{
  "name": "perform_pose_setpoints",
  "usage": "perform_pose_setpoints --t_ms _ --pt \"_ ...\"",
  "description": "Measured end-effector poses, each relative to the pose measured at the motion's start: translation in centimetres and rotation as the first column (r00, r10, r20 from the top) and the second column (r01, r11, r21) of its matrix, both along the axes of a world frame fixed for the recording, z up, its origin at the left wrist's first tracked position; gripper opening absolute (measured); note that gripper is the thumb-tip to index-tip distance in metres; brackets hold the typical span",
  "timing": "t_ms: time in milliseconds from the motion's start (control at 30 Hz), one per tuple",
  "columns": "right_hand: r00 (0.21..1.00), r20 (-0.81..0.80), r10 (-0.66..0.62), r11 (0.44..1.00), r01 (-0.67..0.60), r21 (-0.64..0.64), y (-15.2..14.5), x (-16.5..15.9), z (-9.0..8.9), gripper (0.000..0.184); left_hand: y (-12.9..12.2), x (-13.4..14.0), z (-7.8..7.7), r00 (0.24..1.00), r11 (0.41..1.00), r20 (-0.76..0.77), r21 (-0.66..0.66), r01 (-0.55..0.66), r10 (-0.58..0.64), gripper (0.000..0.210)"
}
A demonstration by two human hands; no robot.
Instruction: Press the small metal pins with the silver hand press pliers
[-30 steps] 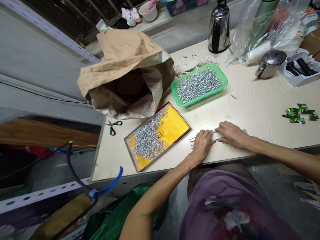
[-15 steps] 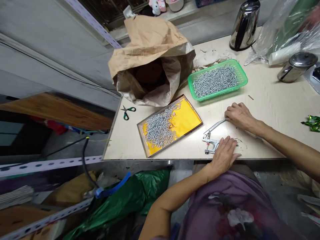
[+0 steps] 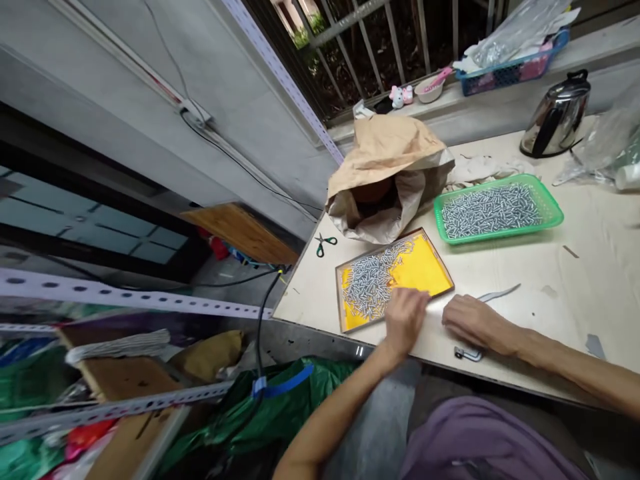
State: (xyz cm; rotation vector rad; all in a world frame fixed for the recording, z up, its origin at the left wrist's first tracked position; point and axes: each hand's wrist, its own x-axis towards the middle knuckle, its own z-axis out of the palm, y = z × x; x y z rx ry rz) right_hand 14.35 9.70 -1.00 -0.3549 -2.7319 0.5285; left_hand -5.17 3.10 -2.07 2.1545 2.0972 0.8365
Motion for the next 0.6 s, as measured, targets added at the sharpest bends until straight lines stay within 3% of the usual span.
perform_pose_setpoints --t_ms 100,200,267,333,400,500,600 --pt "0.961 -0.186 -0.204 0.979 0.2 -0.043 3.3 0.7 3.2 0.028 3.2 -4.0 0.2 0.986 0.99 -0.091 -0.028 -0.141 0.138 0.016" --pt "0.873 -0.224 -0.433 0.884 0.46 0.084 7.1 2.0 6.3 0.029 6.3 -5.9 -0.4 0.966 0.969 -0.199 -0.152 -0.195 0.163 0.012" --pt "0.823 -0.211 -0.528 0.808 0.563 0.175 8.7 2.9 7.3 0.034 7.7 -6.1 -1.0 0.957 0.955 -0.253 -0.216 -0.201 0.144 0.012" --pt "0.822 -0.181 -0.54 0.798 0.569 0.2 8.9 3.8 7.1 0.036 8.7 -6.1 -1.5 0.955 0.944 -0.268 -0.262 -0.2 0.128 0.011" --pt "0.865 -0.142 -0.481 0.851 0.5 0.161 7.7 4.5 6.0 0.035 9.3 -6.1 -1.6 0.961 0.935 -0.243 -0.294 -0.2 0.129 0.013" --pt "0.91 -0.084 -0.405 0.91 0.41 0.056 4.2 5.7 3.9 0.033 9.8 -6.4 -1.0 0.97 0.925 -0.198 -0.323 -0.198 0.139 0.022" --pt "0.915 -0.027 -0.403 0.914 0.401 -0.06 0.5 7.1 2.2 0.033 9.6 -6.6 0.2 0.977 0.919 -0.179 -0.354 -0.173 0.115 0.022"
